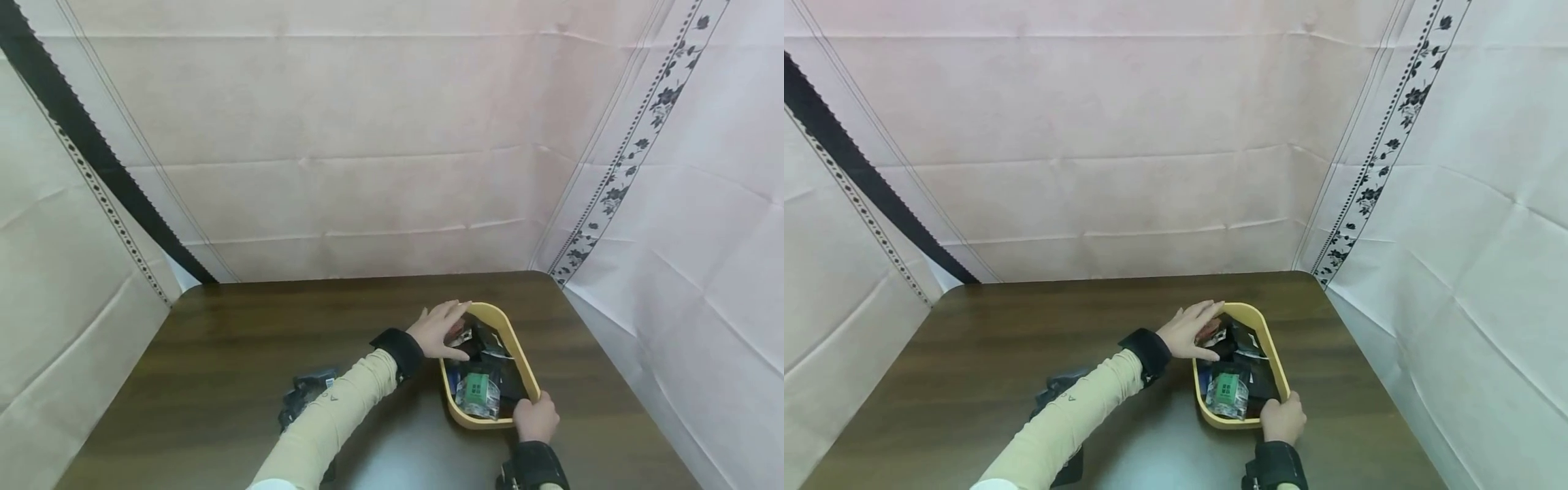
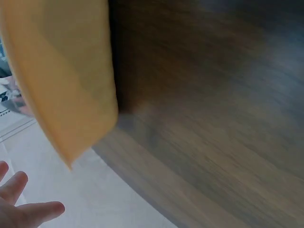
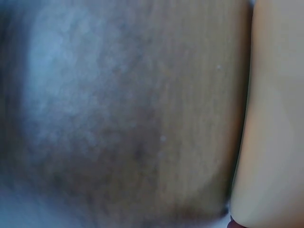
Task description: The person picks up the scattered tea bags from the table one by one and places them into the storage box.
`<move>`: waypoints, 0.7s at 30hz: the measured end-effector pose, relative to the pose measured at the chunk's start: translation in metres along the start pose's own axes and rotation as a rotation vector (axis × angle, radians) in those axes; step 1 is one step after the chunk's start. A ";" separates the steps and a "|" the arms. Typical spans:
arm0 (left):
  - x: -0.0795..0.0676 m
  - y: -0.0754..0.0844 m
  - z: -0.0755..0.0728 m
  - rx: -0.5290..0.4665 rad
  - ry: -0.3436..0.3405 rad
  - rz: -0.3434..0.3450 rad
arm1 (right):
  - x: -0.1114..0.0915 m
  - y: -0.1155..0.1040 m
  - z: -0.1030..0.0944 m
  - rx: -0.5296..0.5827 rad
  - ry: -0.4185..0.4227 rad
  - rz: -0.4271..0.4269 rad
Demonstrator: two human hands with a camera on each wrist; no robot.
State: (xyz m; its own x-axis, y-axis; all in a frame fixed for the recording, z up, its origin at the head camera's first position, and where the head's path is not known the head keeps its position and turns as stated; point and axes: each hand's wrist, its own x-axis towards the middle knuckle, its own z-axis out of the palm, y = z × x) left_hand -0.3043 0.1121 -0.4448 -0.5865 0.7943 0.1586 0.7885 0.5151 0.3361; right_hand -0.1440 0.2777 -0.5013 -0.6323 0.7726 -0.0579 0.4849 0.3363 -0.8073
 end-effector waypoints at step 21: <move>-0.162 -0.089 -0.036 0.042 0.002 -0.169 | 0.002 -0.006 -0.001 0.002 -0.049 0.007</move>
State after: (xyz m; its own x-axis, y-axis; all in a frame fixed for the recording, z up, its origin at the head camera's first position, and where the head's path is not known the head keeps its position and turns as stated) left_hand -0.2863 -0.0745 -0.4668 -0.7118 0.6945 0.1049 0.6855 0.6544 0.3193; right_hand -0.1473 0.2776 -0.4959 -0.6580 0.7473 -0.0922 0.4878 0.3299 -0.8082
